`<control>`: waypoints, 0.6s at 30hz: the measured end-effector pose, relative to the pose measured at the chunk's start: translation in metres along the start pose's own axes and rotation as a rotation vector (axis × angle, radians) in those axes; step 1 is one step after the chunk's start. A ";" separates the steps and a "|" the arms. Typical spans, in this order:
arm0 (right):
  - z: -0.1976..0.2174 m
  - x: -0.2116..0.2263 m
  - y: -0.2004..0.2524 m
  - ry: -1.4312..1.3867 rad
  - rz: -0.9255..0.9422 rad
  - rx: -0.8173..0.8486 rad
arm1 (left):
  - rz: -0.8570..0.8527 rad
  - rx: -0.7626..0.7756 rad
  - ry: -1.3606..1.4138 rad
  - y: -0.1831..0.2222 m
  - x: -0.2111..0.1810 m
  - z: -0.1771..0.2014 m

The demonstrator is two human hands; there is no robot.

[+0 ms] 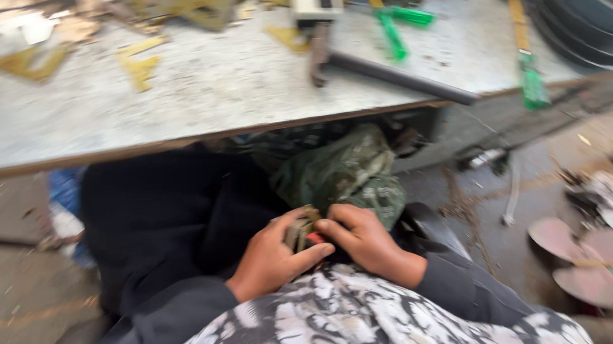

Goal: The person repairs a transformer by using a hammer to seat metal plates around the copper coil, then wraps tape around the assembly and uses a screwdriver to tighten the housing.

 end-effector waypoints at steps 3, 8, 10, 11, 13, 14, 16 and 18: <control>-0.004 0.013 -0.007 -0.010 0.116 -0.020 | 0.100 0.116 0.120 -0.007 0.017 -0.004; 0.011 0.045 -0.046 0.033 0.299 -0.033 | 0.020 0.140 0.632 -0.035 0.015 0.004; 0.011 0.044 -0.050 -0.075 0.124 0.020 | 0.362 0.279 1.015 -0.035 0.025 0.006; 0.016 0.041 -0.055 -0.143 0.071 0.049 | 0.410 0.324 1.065 -0.036 0.026 0.011; 0.018 0.038 -0.064 -0.345 -0.010 0.098 | 0.489 0.353 1.145 -0.033 0.021 0.020; 0.019 0.038 -0.070 -0.438 -0.036 0.117 | 0.521 0.337 1.173 -0.033 0.015 0.027; 0.015 0.039 -0.077 -0.430 -0.019 0.135 | 0.549 0.346 1.220 -0.026 0.008 0.032; 0.009 0.039 -0.081 -0.438 -0.043 0.152 | 0.551 0.387 1.262 -0.020 0.002 0.034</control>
Point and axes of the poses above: each hand's wrist, its own y-axis away from the middle knuckle, its own z-axis out of the back of the hand, x = y × z, the point moved 3 cm from there along -y, towards the middle knuckle, and after that the axes turned 12 degrees about z, right-handed, at the moved point
